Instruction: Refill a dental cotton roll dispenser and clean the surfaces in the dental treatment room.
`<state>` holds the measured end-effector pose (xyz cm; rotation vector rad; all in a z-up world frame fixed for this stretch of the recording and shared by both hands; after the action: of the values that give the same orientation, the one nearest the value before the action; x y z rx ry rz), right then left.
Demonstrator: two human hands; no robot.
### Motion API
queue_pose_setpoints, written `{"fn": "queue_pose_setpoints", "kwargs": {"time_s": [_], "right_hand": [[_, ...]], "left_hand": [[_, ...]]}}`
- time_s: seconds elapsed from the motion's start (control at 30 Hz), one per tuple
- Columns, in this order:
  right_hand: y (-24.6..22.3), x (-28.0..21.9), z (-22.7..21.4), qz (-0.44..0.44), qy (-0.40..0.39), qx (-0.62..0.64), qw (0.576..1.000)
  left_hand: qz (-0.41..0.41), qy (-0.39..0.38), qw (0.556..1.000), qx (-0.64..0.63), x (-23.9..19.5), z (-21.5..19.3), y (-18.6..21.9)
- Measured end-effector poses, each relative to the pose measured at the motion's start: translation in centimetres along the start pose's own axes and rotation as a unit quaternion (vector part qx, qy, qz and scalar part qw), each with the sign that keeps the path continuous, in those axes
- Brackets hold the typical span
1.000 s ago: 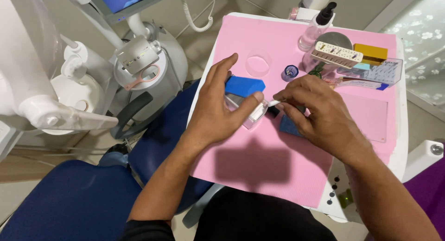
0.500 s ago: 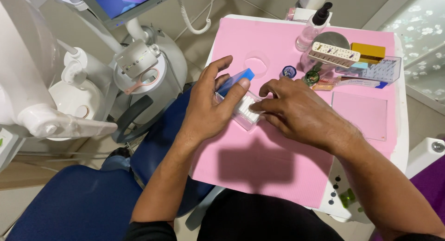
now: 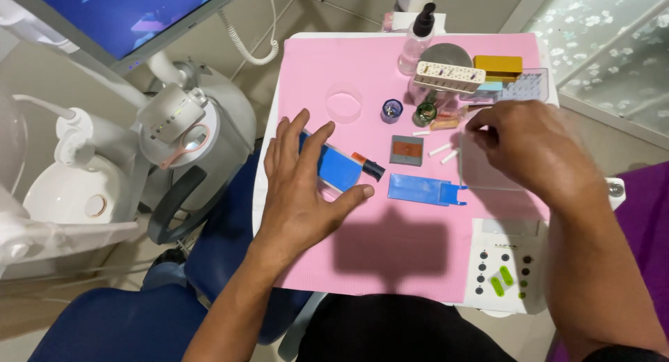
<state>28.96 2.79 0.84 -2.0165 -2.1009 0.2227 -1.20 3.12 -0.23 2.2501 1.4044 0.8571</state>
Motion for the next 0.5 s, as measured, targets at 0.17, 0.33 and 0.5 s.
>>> {"fn": "queue_pose_setpoints", "kwargs": {"time_s": [0.17,0.33,0.5], "right_hand": [[1.5,0.2,3.3,-0.104,-0.016,0.036,0.994],[1.3,0.8,4.3,-0.158,0.017,0.069,0.985],[0.9,1.3,4.7,-0.169,0.017,0.057,0.984]], "left_hand": [[0.075,0.04,0.996,0.026,-0.6,1.2,2.0],[0.184,0.042,0.982,-0.001,-1.5,2.5,3.9],[0.244,-0.057,0.964,-0.09,-2.0,3.7,4.5]]}}
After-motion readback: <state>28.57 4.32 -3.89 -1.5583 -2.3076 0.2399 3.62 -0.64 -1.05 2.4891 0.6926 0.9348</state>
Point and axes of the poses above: each hand's wrist, its own x-axis towards the middle knuckle, its own z-axis out of the palm, y = z × x, the point moved 2 cm from there along x, towards the middle knuckle, and after that the axes turned 5 degrees about -z, right-handed, at the moved point
